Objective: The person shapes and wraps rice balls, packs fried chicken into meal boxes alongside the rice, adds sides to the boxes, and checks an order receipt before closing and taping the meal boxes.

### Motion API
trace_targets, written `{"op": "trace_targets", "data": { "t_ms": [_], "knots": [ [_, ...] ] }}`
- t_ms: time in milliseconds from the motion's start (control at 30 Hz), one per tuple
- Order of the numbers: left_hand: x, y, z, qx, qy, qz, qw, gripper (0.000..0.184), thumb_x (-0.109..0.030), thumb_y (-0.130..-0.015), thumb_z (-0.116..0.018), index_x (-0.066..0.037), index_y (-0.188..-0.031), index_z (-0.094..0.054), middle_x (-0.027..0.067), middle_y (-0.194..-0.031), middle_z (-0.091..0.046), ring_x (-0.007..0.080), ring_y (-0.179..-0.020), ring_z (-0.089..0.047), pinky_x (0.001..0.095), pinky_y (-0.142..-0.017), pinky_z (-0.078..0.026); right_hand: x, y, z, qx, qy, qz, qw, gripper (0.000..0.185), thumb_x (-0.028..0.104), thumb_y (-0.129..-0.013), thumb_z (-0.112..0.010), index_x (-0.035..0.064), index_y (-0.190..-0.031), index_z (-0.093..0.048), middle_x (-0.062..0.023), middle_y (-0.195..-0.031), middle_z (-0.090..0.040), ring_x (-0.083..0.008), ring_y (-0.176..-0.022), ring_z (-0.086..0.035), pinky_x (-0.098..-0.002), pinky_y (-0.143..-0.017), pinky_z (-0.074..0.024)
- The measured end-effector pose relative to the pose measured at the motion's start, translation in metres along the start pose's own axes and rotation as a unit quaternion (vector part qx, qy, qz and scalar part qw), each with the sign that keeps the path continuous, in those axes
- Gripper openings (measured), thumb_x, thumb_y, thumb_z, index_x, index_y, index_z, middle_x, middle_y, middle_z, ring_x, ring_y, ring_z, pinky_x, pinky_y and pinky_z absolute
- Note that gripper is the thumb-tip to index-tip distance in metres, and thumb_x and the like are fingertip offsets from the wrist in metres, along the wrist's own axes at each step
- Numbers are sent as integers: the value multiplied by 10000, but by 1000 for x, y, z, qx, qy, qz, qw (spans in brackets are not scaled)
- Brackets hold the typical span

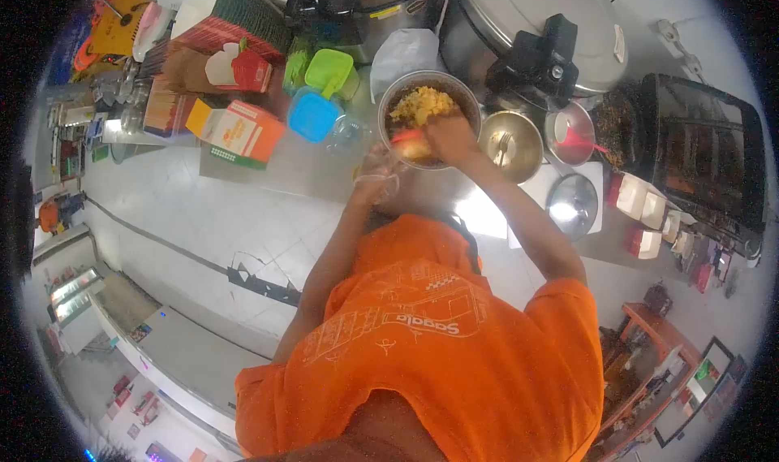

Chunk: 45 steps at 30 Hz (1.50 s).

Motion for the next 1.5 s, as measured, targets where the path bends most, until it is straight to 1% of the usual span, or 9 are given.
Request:
{"op": "trace_targets", "data": {
  "t_ms": [533,600,700,867,1000,1100,1333,1433,1500],
  "knots": [
    [-28,17,-20,-42,-5,7,999,362,-231,-870,-691,-44,-1155,-569,105,-1101,-634,260,-959,-642,364,-848,-543,-15,-28,-15,137,-16,-158,978,239,274,-815,-652,90,-919,-763,-119,-915,-746,-281,-863,-730,-437,-697,-569],
    [10,-9,0,-4,-146,-161,976,357,-279,-838,-698,-72,-1115,-610,126,-1096,-634,294,-996,-624,395,-894,-515,-21,-40,-35,123,38,-113,985,251,303,-823,-655,94,-910,-764,-110,-910,-748,-281,-867,-729,-432,-704,-564],
    [-30,13,-13,19,-416,-160,895,333,-185,-880,-690,-33,-1141,-550,107,-1112,-617,242,-986,-638,353,-830,-557,-14,-45,31,138,42,-148,978,274,339,-832,-656,104,-920,-766,-104,-912,-748,-269,-877,-726,-415,-724,-558],
    [17,-16,6,-9,-170,-114,979,391,-337,-806,-685,-151,-1150,-661,151,-1163,-617,327,-1111,-568,441,-947,-480,-32,-31,-14,178,42,-80,980,343,424,-829,-643,99,-830,-752,-88,-812,-728,-283,-818,-715,-426,-700,-559],
    [28,-23,12,19,-239,-191,952,341,-172,-881,-666,-86,-1189,-549,111,-1172,-591,243,-1052,-596,380,-865,-542,-2,-27,-12,40,-38,-132,990,277,358,-858,-639,103,-817,-740,-127,-815,-706,-325,-805,-693,-456,-687,-543],
    [34,-17,17,9,-375,-266,888,352,-97,-916,-669,-50,-1209,-481,82,-1145,-585,197,-1008,-619,354,-826,-581,9,0,32,-193,-20,48,980,289,370,-839,-643,98,-811,-735,-125,-808,-707,-319,-775,-696,-450,-673,-545],
    [10,-1,8,25,-196,-109,974,459,-312,-822,-735,-83,-1195,-596,146,-1214,-552,300,-1117,-561,409,-971,-469,-6,-23,4,174,-32,-143,974,229,286,-807,-642,93,-842,-760,-137,-901,-736,-276,-864,-724,-410,-717,-566],
    [8,-2,9,22,-204,-112,972,445,-311,-822,-742,-71,-1171,-606,145,-1191,-559,285,-1093,-563,397,-949,-460,12,-24,31,176,-22,-130,975,387,440,-849,-640,87,-960,-752,-140,-923,-740,-232,-888,-724,-401,-759,-562],
    [0,3,-1,-8,-154,-48,987,351,-214,-874,-719,-48,-1143,-565,102,-1110,-585,198,-989,-597,326,-812,-507,-6,-24,-52,157,15,-130,979,278,341,-839,-622,106,-887,-763,-135,-879,-737,-264,-848,-723,-402,-717,-566]
  ]
}}
Point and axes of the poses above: each hand's wrist, its own y-axis away from the middle knuckle, its own z-axis out of the back of the hand, x = y × z, the point moved 2 cm from there along -y, towards the middle knuckle
